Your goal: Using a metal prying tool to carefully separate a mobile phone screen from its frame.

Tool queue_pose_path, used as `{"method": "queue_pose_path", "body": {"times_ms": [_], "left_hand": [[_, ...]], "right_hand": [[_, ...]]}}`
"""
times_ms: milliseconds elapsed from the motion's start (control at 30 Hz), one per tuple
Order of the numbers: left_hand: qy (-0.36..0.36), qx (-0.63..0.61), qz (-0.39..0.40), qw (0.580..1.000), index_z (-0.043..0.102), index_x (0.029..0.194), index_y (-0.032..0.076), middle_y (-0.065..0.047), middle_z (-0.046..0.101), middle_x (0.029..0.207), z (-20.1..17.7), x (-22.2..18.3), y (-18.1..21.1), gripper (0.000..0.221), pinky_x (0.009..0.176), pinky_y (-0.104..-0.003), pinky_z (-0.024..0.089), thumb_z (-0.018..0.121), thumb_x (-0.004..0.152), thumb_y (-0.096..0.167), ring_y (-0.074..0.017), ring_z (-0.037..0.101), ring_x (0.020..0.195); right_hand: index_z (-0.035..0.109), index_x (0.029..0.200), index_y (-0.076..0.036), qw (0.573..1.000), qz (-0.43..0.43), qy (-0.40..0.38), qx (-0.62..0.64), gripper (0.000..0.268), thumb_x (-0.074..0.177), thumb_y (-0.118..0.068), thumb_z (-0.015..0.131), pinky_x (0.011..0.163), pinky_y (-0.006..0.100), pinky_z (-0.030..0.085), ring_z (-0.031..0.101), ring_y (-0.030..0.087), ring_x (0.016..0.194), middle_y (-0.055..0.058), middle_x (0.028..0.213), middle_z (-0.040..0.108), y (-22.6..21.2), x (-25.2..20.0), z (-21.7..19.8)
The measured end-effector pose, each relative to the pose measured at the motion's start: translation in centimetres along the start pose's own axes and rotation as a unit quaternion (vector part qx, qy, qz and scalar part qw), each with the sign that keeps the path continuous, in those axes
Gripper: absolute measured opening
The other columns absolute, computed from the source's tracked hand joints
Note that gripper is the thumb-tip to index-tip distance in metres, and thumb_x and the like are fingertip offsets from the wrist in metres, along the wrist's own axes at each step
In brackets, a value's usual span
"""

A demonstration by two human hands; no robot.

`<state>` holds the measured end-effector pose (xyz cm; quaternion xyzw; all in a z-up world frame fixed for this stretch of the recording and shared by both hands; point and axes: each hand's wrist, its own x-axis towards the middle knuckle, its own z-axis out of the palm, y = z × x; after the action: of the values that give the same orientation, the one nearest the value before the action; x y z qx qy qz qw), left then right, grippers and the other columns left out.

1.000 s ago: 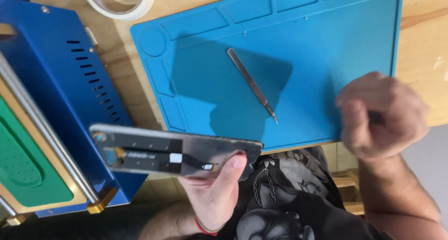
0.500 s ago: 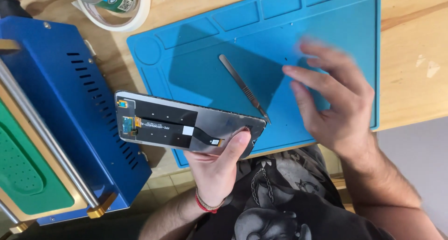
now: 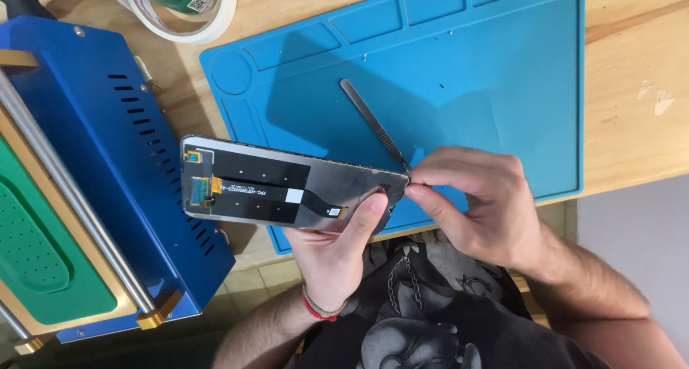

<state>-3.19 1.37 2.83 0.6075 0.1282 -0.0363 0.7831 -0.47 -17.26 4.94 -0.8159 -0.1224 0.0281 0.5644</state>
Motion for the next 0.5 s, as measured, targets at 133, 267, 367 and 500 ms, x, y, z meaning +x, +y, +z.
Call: {"method": "queue_pose_path", "body": {"times_ms": [133,267,367,500], "left_hand": [[0.011,-0.031,-0.001,0.999,0.079,0.106,0.003,-0.008,0.083,0.108,-0.1,-0.6,-0.7,0.014,0.101,-0.037,0.069,0.086,0.095,0.002,-0.0178,0.080,0.101],[-0.007,0.048,0.062,0.997,0.081,0.106,0.001,-0.011,0.084,0.110,-0.1,-1.0,-0.9,0.013,0.106,-0.037,0.071,0.085,0.095,-0.002,-0.0211,0.083,0.104],[-0.035,0.106,0.120,0.986,0.080,0.110,0.000,-0.013,0.083,0.114,0.0,-0.7,-0.4,0.012,0.107,-0.038,0.071,0.082,0.098,-0.003,-0.0237,0.084,0.106],[-0.052,0.175,0.202,0.962,0.079,0.109,-0.001,-0.016,0.082,0.108,0.1,0.2,0.1,0.010,0.095,-0.040,0.072,0.080,0.100,-0.001,-0.0295,0.084,0.096]], "right_hand": [[0.071,0.096,0.002,1.000,0.000,-0.017,-0.020,0.013,0.104,-0.007,0.069,0.070,0.035,0.054,0.066,0.026,0.072,0.011,0.084,0.071,-0.1,-0.1,-0.1],[0.073,0.088,-0.001,0.997,0.008,0.020,-0.074,0.013,0.100,-0.007,0.075,0.065,0.032,0.052,0.067,0.021,0.069,0.009,0.080,0.072,0.1,-0.1,0.3],[0.073,0.085,-0.003,0.996,0.011,0.040,-0.083,0.012,0.096,-0.002,0.078,0.065,0.032,0.051,0.066,0.020,0.068,0.007,0.078,0.072,0.6,-0.3,0.9],[0.071,0.081,-0.005,0.995,0.025,0.071,-0.069,0.012,0.091,0.001,0.075,0.063,0.031,0.049,0.066,0.019,0.069,0.006,0.075,0.070,1.4,-0.5,1.9]]}}
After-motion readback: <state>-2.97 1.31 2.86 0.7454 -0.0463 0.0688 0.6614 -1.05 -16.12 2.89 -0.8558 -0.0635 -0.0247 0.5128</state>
